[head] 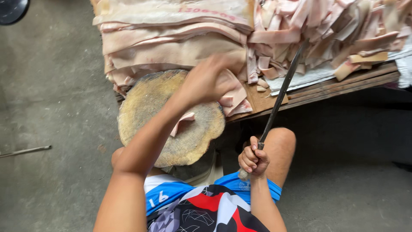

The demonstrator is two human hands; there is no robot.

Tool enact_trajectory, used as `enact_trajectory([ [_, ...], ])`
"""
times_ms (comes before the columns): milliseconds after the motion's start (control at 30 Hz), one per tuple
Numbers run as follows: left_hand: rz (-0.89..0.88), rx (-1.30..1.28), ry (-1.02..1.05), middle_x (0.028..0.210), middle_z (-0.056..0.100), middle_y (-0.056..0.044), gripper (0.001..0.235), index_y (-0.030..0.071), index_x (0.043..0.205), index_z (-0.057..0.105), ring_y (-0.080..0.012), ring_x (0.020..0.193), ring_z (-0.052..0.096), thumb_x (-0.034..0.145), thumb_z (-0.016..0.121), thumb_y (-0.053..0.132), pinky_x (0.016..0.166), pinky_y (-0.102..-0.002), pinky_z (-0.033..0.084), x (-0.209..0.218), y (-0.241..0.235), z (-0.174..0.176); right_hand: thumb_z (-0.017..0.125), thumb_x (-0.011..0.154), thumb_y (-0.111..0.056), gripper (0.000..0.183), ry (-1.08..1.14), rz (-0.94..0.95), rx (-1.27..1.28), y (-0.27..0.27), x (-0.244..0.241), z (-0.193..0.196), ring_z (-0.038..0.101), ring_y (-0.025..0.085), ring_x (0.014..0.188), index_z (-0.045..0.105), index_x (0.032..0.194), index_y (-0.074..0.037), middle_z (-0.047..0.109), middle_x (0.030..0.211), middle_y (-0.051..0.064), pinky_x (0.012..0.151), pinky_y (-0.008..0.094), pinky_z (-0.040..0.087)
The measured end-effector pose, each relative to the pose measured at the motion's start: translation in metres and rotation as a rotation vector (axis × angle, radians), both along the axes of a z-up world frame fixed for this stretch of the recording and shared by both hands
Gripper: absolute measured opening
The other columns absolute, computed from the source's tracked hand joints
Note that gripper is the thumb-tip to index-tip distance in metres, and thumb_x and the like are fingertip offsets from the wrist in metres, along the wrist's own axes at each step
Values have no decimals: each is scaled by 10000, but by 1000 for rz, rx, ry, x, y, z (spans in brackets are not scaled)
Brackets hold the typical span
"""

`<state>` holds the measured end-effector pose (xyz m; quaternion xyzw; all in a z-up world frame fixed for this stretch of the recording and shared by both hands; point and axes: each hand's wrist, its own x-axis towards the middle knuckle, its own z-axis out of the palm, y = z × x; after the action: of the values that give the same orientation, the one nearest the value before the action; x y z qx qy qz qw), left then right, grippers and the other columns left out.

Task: The person sits on the floor and uses a large knife to slice sheets of raw pork belly into strips on a round wooden chopping block. The person repeatedly picks up sheets from a pile, cuts them into uniform strips, and places the cut pieces onto a nearby table.

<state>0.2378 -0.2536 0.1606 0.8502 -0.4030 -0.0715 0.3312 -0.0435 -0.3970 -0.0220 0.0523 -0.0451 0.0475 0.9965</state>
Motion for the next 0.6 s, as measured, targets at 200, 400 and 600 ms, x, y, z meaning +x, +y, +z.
enact_trajectory([
  [200, 470, 632, 214, 1240, 589, -244, 548, 19, 1389, 535, -379, 1053, 628, 913, 693, 240, 834, -467, 591, -105, 130, -102, 619, 950, -88, 154, 211, 206, -262, 10, -12, -16, 439, 108, 443, 479, 1011, -70, 424, 628, 13, 421, 301, 485],
  [400, 674, 165, 567, 838, 724, -162, 309, -6, 1190, 641, -253, 707, 714, 929, 627, 158, 671, -417, 566, -97, 127, -71, 632, 869, -48, 190, 461, 424, -715, 42, -20, -22, 494, 137, 453, 489, 992, -70, 467, 638, 45, 425, 337, 488],
  [600, 322, -441, 182, 895, 691, -47, 585, -72, 1380, 429, -267, 947, 680, 995, 655, 307, 781, -468, 570, -16, -29, -1, 646, 873, -45, 192, 376, 516, -800, 46, 1, -10, 508, 127, 471, 497, 990, -73, 484, 658, 41, 437, 322, 481],
])
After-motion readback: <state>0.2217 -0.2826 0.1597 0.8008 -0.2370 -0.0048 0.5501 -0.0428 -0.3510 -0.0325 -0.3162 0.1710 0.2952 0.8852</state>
